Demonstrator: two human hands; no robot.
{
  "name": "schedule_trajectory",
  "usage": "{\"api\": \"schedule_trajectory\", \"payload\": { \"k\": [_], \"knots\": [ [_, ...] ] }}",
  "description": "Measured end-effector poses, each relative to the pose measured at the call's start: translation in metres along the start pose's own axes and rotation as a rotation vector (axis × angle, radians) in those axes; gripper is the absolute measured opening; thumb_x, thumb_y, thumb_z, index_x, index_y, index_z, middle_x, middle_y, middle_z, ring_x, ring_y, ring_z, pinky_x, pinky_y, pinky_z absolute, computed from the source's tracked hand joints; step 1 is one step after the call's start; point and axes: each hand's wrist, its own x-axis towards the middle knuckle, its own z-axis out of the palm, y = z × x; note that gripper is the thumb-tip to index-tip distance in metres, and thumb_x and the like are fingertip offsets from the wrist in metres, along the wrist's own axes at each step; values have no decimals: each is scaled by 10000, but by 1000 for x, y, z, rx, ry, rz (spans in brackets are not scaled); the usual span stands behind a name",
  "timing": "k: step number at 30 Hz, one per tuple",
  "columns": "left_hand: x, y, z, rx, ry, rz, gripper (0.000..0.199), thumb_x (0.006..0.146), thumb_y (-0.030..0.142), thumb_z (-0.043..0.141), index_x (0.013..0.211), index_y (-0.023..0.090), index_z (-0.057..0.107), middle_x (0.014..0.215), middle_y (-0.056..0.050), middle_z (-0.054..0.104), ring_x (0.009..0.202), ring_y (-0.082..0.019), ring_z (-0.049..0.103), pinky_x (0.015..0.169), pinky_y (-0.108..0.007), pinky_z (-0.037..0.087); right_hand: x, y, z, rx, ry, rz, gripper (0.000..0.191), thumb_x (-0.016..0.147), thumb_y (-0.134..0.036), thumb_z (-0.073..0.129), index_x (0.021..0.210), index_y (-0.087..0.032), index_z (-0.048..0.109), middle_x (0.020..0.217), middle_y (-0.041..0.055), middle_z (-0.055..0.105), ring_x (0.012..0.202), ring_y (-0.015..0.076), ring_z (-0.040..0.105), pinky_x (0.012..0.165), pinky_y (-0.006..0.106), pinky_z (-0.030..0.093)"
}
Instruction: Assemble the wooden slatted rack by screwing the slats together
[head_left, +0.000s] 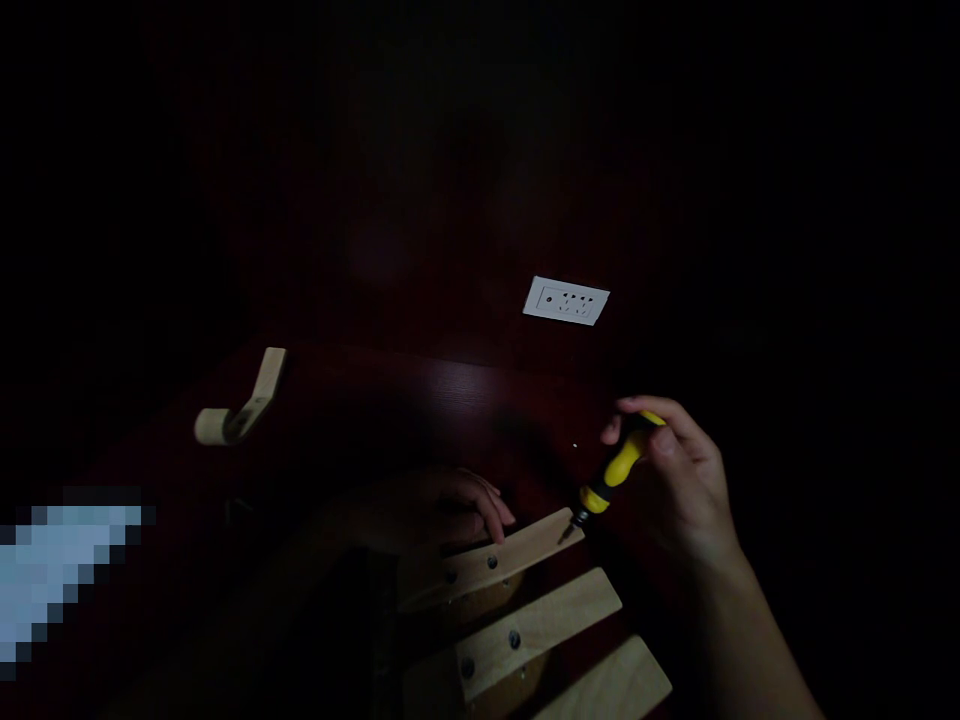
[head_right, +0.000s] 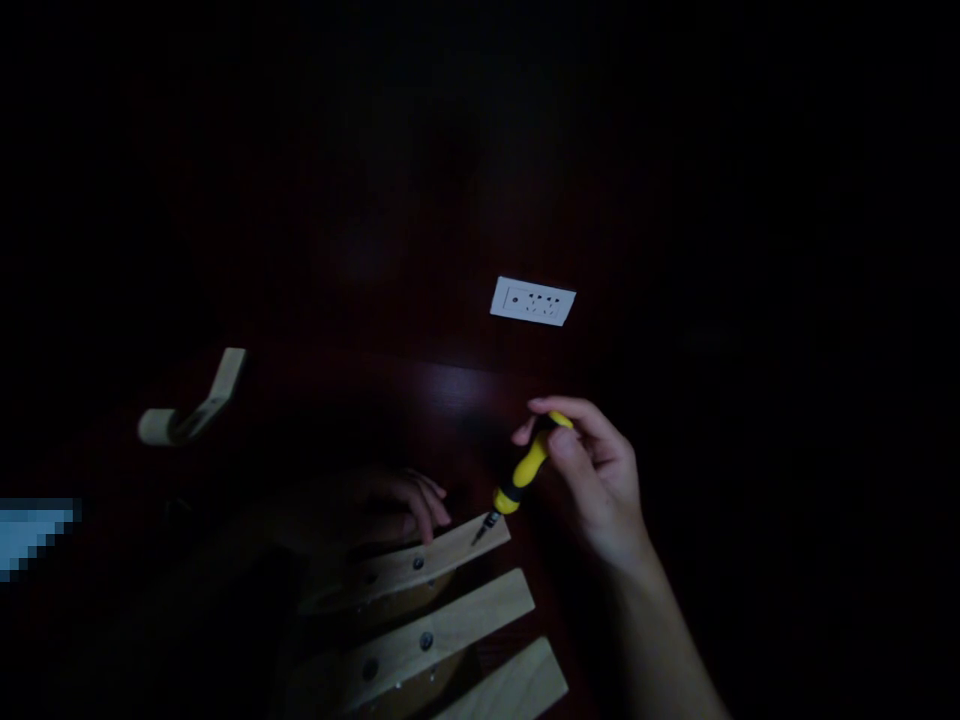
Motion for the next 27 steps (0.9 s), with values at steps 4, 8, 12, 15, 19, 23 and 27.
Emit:
{"api": "schedule_trajectory", "payload": {
  "k": [4, 8, 12, 15, 19, 23, 27],
  "knots": [
    [2, 1, 1, -18, 62, -112, 243, 937, 346, 542, 1100, 245, 692, 1199, -36, 670, 1225, -221, 537, 1028, -343, 404, 10, 6, 2, 64, 71, 99, 243, 928, -433, 513, 1028, -242, 626, 752, -5, 530, 613, 105, 533, 475, 194, 422],
    [0, 9, -7, 4, 322, -146, 375, 962, 465, 443, 1021, 209, 711, 1152, -47, 687, 1103, -219, 612, 982, -347, 441, 13, 13, 2, -8, -103, 233, 274, 929, -456, 502, 1066, -231, 579, 741, -23, 498, 510, 75, 447, 449, 201, 364],
    [-25, 39, -4, 146, 597, -250, 486, 970, 529, 354, 933, 197, 707, 1006, -43, 714, 965, -215, 641, 909, -343, 473, 9, 18, -5, -216, -463, 402, 345, 900, -520, 519, 987, -197, 603, 661, -42, 445, 508, 75, 374, 438, 188, 288],
    [-53, 61, 16, 305, 552, -346, 374, 909, 526, 498, 1071, 235, 669, 1072, -37, 688, 943, -214, 633, 824, -310, 501, 0, 20, -9, -344, -664, 367, 356, 870, -526, 562, 899, -176, 618, 696, -23, 492, 599, 94, 427, 516, 197, 349],
    [-72, 65, 46, 491, 574, -386, 374, 849, 514, 594, 1095, 239, 655, 1061, -53, 681, 915, -235, 636, 788, -328, 514, -16, 20, -8, -329, -665, 433, 360, 826, -497, 633, 953, -162, 601, 725, -11, 554, 641, 111, 497, 566, 215, 388],
    [-70, 66, 61, 529, 563, -260, 313, 895, 433, 554, 1147, 271, 643, 1159, -46, 667, 1000, -253, 639, 860, -355, 509, -31, 13, -4, -214, -561, 397, 334, 790, -443, 685, 883, -146, 563, 684, -8, 578, 626, 118, 523, 581, 232, 397],
    [-68, 77, 69, 475, 562, -165, 350, 919, 363, 544, 1265, 325, 575, 1239, -14, 642, 1123, -242, 602, 972, -358, 462, -42, -9, -3, -271, -444, 254, 255, 820, -395, 645, 847, -153, 567, 670, -16, 555, 606, 117, 490, 554, 235, 378]
  ]
}}
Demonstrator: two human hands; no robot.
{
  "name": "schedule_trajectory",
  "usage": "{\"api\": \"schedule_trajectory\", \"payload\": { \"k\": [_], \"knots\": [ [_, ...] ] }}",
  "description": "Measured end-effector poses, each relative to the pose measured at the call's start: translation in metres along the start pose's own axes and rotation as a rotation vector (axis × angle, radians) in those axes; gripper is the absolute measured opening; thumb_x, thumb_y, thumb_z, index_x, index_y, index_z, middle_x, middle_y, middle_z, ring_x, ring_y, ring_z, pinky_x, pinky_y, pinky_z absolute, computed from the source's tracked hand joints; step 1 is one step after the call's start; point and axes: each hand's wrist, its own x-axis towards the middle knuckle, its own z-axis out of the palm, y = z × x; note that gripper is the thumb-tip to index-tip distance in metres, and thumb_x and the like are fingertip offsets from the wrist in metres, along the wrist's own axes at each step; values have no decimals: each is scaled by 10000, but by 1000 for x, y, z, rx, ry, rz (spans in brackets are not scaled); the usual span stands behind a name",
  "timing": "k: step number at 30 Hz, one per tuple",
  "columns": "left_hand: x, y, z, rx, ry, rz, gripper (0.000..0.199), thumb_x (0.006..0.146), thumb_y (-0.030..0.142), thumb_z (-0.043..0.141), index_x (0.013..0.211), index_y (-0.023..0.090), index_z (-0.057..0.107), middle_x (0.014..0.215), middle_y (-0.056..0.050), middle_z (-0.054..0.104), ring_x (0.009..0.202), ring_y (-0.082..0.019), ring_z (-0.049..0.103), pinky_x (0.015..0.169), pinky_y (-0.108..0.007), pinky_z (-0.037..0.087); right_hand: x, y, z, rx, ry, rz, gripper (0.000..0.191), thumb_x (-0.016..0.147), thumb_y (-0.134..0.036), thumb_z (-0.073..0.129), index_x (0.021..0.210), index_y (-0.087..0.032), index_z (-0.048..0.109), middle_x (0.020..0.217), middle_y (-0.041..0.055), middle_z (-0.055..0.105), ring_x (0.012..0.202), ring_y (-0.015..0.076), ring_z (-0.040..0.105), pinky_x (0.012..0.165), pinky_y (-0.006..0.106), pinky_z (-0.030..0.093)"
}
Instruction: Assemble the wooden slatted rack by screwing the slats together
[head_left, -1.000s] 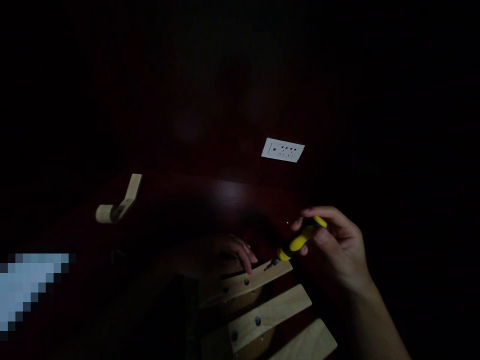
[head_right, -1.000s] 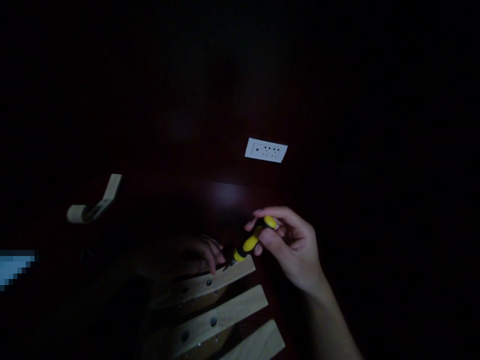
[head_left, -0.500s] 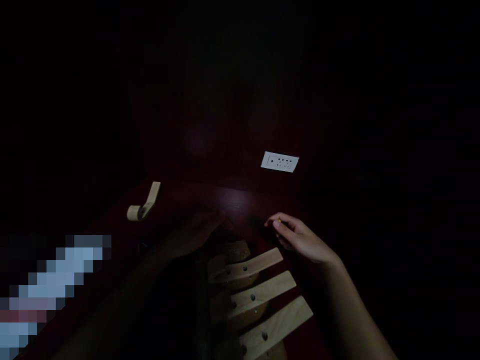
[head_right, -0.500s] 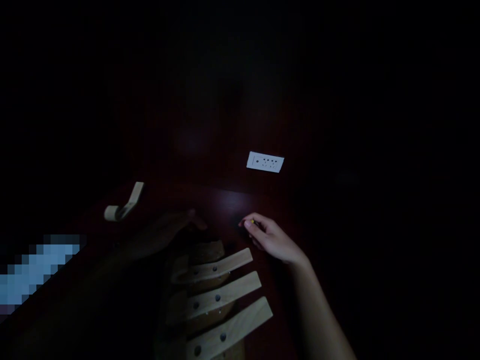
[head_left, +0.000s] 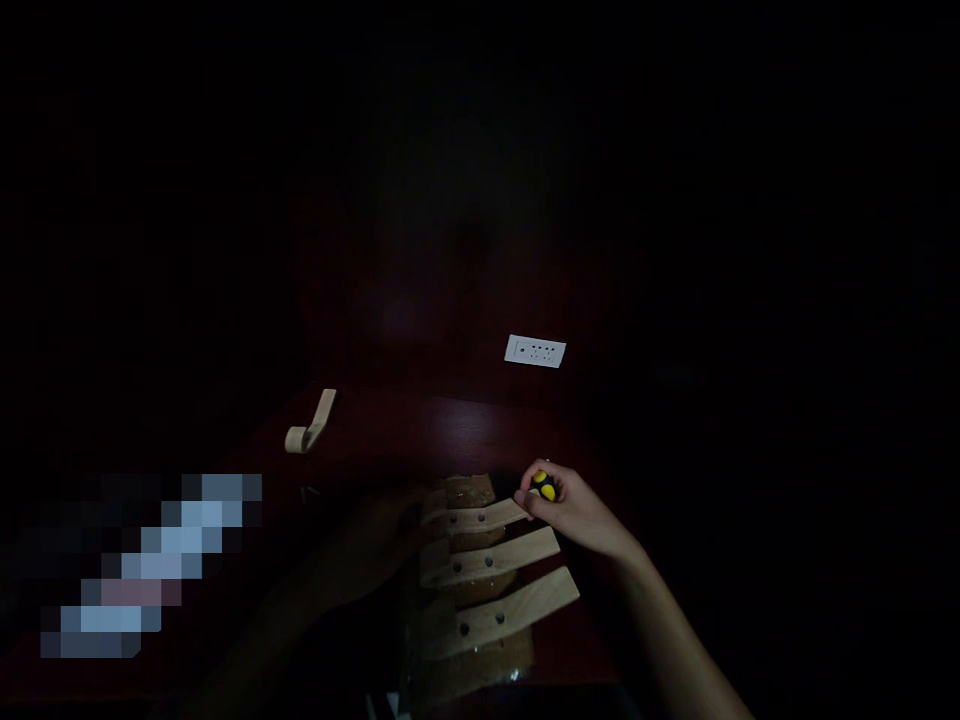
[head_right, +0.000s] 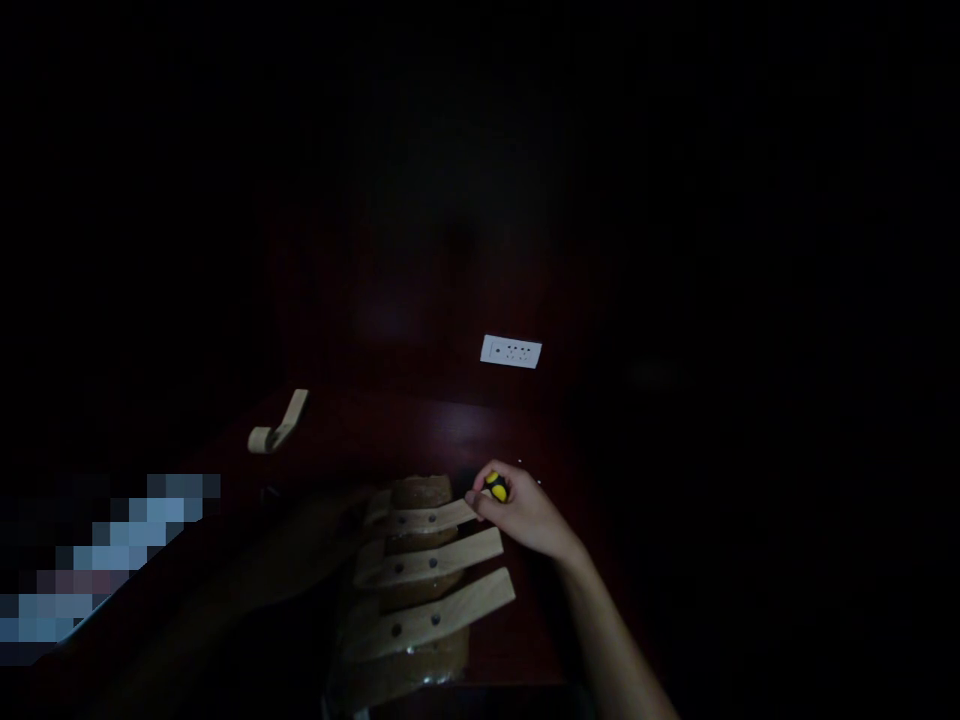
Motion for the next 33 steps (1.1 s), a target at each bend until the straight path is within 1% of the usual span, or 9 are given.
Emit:
{"api": "schedule_trajectory", "payload": {
  "k": [3, 5, 10, 13, 16, 23, 26, 30, 33],
  "knots": [
    [-5, 5, 3, 48, 107, -25, 388, 895, 361, 590, 1280, 326, 552, 1261, -17, 625, 1136, -240, 590, 984, -381, 455, -17, -20, -2, -114, 133, -93, 201, 853, -360, 600, 831, -160, 596, 696, -12, 545, 632, 122, 475, 563, 238, 377],
    [-9, 6, 5, 65, 152, -20, 344, 888, 341, 603, 1230, 319, 576, 1238, -9, 629, 1121, -229, 592, 974, -376, 463, -29, -32, -2, -176, 199, -123, 185, 867, -349, 585, 833, -167, 600, 741, 1, 565, 674, 132, 495, 592, 243, 397],
    [-11, 10, 4, 61, 160, 74, 270, 904, 215, 562, 1160, 296, 586, 1202, -6, 609, 1121, -195, 566, 989, -363, 444, -48, -48, 1, -299, 276, -219, 141, 865, -316, 594, 836, -179, 607, 729, 5, 611, 644, 136, 538, 589, 244, 424],
    [-9, 10, 4, 40, 173, 152, 266, 895, 133, 519, 1113, 264, 598, 1211, -25, 591, 1132, -193, 547, 983, -362, 441, -52, -47, 5, -364, 307, -336, 78, 854, -261, 607, 842, -185, 617, 725, 9, 630, 653, 141, 578, 613, 246, 450],
    [-6, 7, 8, 14, 205, 173, 275, 882, 94, 506, 1087, 249, 602, 1206, -37, 588, 1128, -193, 544, 973, -362, 442, -55, -42, 10, -382, 341, -398, 49, 852, -232, 606, 873, -192, 624, 762, 25, 657, 685, 158, 612, 640, 260, 474],
    [-4, 6, 10, 5, 198, 198, 300, 860, 54, 487, 1065, 242, 600, 1207, -32, 598, 1129, -192, 544, 983, -379, 430, -57, -35, 13, -372, 399, -388, 34, 842, -221, 618, 858, -197, 636, 783, 35, 689, 707, 171, 640, 646, 267, 493],
    [-4, 5, 10, 8, 191, 192, 315, 852, 56, 496, 1081, 246, 599, 1214, -35, 598, 1136, -198, 538, 979, -385, 433, -57, -34, 14, -378, 426, -400, 35, 830, -226, 636, 823, -191, 636, 744, 33, 682, 662, 166, 633, 606, 259, 485],
    [-4, 2, 11, -16, 195, 214, 343, 848, 44, 502, 1105, 254, 586, 1226, -30, 585, 1152, -192, 528, 996, -387, 422, -54, -29, 17, -403, 474, -417, 105, 841, -244, 623, 752, -191, 606, 658, 13, 630, 572, 146, 581, 542, 251, 446],
    [-4, 0, 13, -13, 192, 205, 362, 843, 31, 497, 1115, 255, 581, 1219, -28, 581, 1147, -187, 528, 996, -383, 423, -53, -26, 17, -414, 472, -418, 112, 852, -250, 611, 756, -193, 606, 673, 11, 622, 594, 143, 580, 565, 253, 448]
  ]
}}
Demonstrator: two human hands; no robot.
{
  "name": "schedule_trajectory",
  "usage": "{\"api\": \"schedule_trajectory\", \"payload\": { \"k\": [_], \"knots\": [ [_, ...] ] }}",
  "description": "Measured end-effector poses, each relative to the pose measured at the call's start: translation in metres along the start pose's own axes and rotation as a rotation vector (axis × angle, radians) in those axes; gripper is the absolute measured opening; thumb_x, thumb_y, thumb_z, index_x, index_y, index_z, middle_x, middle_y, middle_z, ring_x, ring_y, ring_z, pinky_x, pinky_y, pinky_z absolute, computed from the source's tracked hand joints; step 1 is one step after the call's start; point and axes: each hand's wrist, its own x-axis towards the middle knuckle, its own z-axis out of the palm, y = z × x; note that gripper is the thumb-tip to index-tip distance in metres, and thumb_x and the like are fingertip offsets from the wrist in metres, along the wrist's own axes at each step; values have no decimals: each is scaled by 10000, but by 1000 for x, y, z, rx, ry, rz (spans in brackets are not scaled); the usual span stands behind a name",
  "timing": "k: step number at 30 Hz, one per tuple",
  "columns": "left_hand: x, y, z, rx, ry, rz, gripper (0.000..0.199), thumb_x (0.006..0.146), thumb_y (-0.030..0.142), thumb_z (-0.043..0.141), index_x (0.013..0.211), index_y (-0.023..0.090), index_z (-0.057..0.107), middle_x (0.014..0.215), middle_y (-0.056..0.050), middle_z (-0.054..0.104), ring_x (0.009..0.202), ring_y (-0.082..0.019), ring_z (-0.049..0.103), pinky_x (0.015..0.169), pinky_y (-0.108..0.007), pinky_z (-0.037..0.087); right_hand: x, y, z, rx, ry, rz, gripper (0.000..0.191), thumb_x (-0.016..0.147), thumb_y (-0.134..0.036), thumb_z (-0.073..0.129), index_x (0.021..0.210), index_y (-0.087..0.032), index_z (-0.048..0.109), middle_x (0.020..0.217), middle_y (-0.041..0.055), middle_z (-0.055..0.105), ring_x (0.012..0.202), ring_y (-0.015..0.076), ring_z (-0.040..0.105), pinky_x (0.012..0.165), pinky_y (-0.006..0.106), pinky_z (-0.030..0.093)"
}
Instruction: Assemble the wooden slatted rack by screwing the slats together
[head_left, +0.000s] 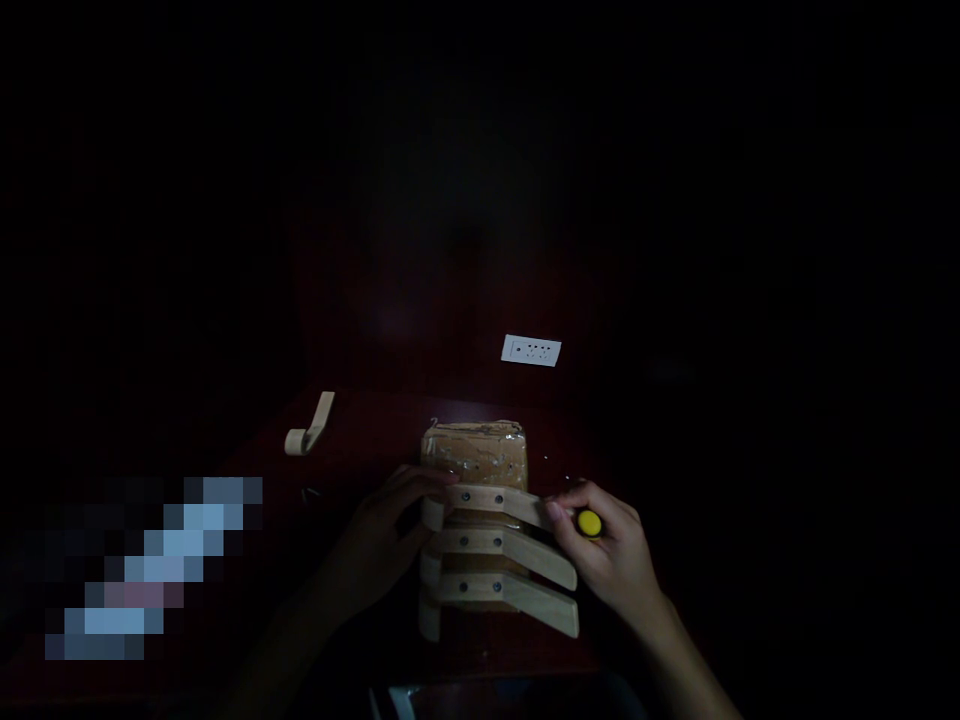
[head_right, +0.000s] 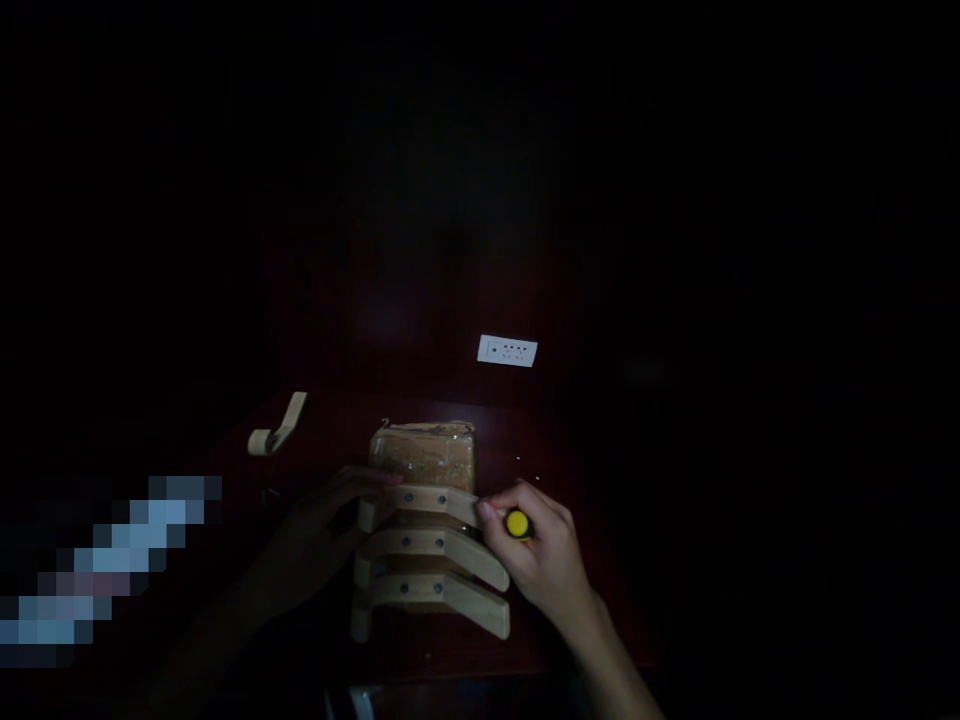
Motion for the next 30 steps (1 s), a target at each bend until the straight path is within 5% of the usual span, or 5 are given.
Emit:
{"api": "schedule_trajectory", "payload": {
  "k": [6, 8, 12, 15, 30],
  "knots": [
    [0, -5, 2, 21, 35, -23, 331, 859, 62, 497, 1119, 249, 579, 1211, -42, 573, 1129, -207, 533, 982, -414, 439, 8, -10, -21, -163, 208, 95, 171, 855, -323, 612, 978, -206, 600, 697, -12, 543, 622, 145, 539, 593, 264, 443],
    [0, -4, 2, 27, 28, -18, 319, 860, 73, 502, 1115, 248, 580, 1212, -45, 573, 1130, -215, 529, 985, -425, 437, 18, -22, -27, -240, 106, 85, 194, 827, -362, 653, 939, -211, 603, 759, 10, 592, 665, 158, 562, 625, 275, 448],
    [-1, 0, 4, 51, -3, -25, 344, 830, 35, 487, 1068, 263, 586, 1225, -23, 565, 1153, -205, 513, 1003, -412, 424, 49, -43, -24, -350, -312, 6, 235, 793, -437, 682, 844, -219, 610, 792, 27, 640, 645, 161, 575, 584, 271, 417],
    [-3, 4, 7, 63, -20, -42, 439, 791, -3, 467, 1090, 299, 577, 1242, 4, 555, 1178, -195, 498, 1015, -405, 416, 66, -46, -18, -381, -459, -1, 177, 822, -384, 651, 864, -213, 641, 788, 35, 661, 650, 161, 594, 585, 261, 402],
    [-7, 3, 12, 129, -22, 28, 431, 719, 26, 485, 1027, 293, 625, 1197, -7, 605, 1115, -217, 557, 917, -355, 496, 45, -38, -19, -171, -518, 178, 102, 856, -311, 611, 921, -233, 595, 784, -21, 668, 657, 133, 597, 596, 228, 422]
  ]
}}
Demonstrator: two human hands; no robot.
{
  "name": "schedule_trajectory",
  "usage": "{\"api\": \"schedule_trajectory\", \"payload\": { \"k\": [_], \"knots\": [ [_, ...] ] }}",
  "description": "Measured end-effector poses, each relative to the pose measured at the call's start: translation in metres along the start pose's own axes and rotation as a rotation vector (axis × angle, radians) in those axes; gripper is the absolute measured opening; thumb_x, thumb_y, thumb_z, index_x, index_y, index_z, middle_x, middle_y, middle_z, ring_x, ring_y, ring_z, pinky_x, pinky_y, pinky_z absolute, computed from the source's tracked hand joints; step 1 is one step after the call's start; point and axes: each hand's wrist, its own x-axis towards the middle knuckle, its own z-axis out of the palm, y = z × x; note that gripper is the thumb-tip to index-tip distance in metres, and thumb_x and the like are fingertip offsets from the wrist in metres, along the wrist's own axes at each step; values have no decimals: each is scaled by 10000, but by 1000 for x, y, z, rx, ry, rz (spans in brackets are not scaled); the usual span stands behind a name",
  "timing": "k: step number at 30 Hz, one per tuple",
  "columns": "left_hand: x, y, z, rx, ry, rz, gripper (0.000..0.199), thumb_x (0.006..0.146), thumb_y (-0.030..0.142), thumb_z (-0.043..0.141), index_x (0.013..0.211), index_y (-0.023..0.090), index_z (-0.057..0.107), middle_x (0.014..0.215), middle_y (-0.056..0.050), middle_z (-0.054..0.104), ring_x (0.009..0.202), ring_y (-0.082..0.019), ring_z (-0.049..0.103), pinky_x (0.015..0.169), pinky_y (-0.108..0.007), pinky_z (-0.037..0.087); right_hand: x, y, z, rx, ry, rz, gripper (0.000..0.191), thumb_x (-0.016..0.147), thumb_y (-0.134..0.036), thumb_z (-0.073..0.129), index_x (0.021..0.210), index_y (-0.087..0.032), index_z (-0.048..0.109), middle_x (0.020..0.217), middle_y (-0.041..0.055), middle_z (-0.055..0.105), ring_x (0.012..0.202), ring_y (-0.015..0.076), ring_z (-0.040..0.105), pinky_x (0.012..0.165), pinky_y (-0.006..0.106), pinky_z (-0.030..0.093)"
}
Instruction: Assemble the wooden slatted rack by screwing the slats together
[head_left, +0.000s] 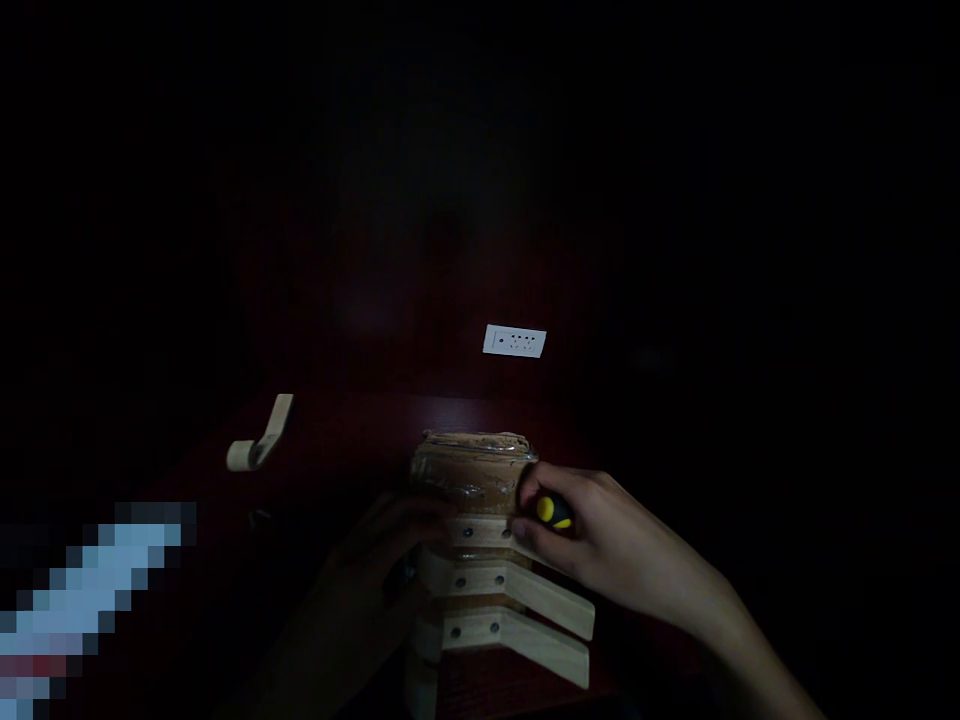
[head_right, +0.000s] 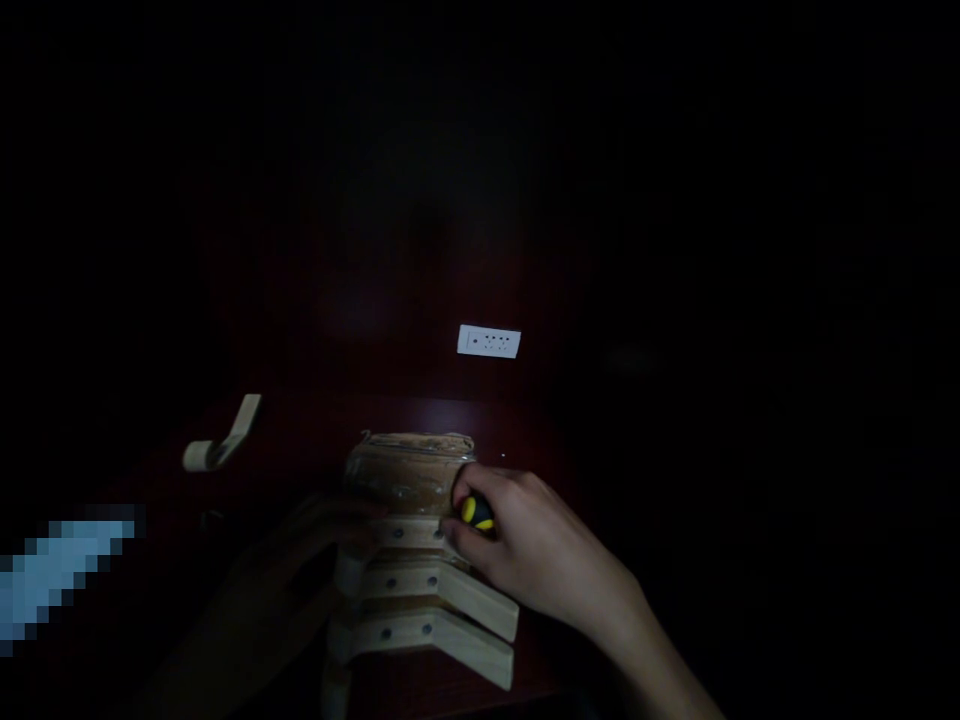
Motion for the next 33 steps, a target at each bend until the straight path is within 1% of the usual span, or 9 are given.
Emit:
{"api": "schedule_trajectory", "payload": {
  "k": [5, 9, 13, 16, 18, 23, 26, 28, 33],
  "knots": [
    [4, 2, 2, 18, -18, -15, 445, 755, 12, 485, 1082, 291, 601, 1216, -14, 585, 1136, -204, 538, 942, -354, 478, 4, 8, 8, -62, 12, 58, 233, 807, -341, 665, 1007, -247, 592, 876, -1, 691, 728, 158, 628, 638, 243, 436],
    [7, 4, 2, 2, -1, -4, 472, 747, -9, 481, 1089, 297, 590, 1197, -3, 588, 1119, -187, 542, 948, -348, 470, 4, 7, 8, -99, -2, 60, 220, 823, -320, 632, 1023, -241, 587, 855, 7, 677, 706, 160, 609, 637, 254, 433],
    [10, 6, 1, -51, 10, -26, 478, 727, -26, 476, 1074, 280, 596, 1205, -4, 585, 1139, -184, 528, 963, -346, 452, 4, 4, -3, -32, 17, 26, 144, 875, -322, 564, 961, -210, 592, 819, 9, 656, 684, 142, 586, 632, 249, 424],
    [12, 5, -2, -96, 44, -54, 434, 743, -8, 494, 1056, 267, 616, 1181, -3, 605, 1124, -183, 540, 975, -351, 441, -1, 7, -12, 16, 69, 32, 212, 901, -404, 535, 923, -203, 600, 786, 1, 642, 657, 130, 564, 592, 240, 407],
    [14, 3, -3, -143, 74, -77, 393, 777, 32, 518, 1080, 260, 622, 1173, -12, 619, 1117, -188, 555, 981, -361, 443, -7, 11, -15, 25, 73, 23, 242, 893, -435, 550, 910, -202, 611, 831, 12, 651, 715, 140, 576, 633, 246, 419],
    [27, -8, -1, -283, 97, -153, 196, 836, 180, 596, 1011, 226, 670, 1173, -29, 650, 1100, -194, 599, 970, -341, 474, -18, 25, -9, 110, 27, 14, 254, 859, -443, 600, 966, -214, 618, 833, 2, 661, 718, 147, 578, 643, 256, 426],
    [38, -12, 2, -401, 62, -289, 250, 804, 235, 654, 1051, 205, 676, 1152, -39, 679, 1042, -196, 648, 895, -308, 529, -16, 29, -5, 182, 97, -8, 206, 890, -391, 555, 954, -208, 624, 859, 9, 666, 742, 151, 582, 673, 263, 436],
    [43, -13, 1, -452, 55, -360, 301, 766, 243, 691, 1059, 180, 675, 1084, -51, 712, 958, -196, 686, 829, -291, 554, -12, 30, -3, 229, 130, -27, 188, 897, -365, 536, 917, -201, 623, 841, 11, 658, 746, 152, 575, 678, 265, 437],
    [46, -7, -11, -487, 49, -432, 391, 705, 307, 756, 1042, 123, 683, 974, -86, 748, 789, -203, 721, 686, -268, 569, -2, 31, -1, 383, 197, -11, 153, 862, -315, 550, 872, -184, 629, 832, 20, 632, 753, 154, 557, 687, 273, 433]
  ]
}}
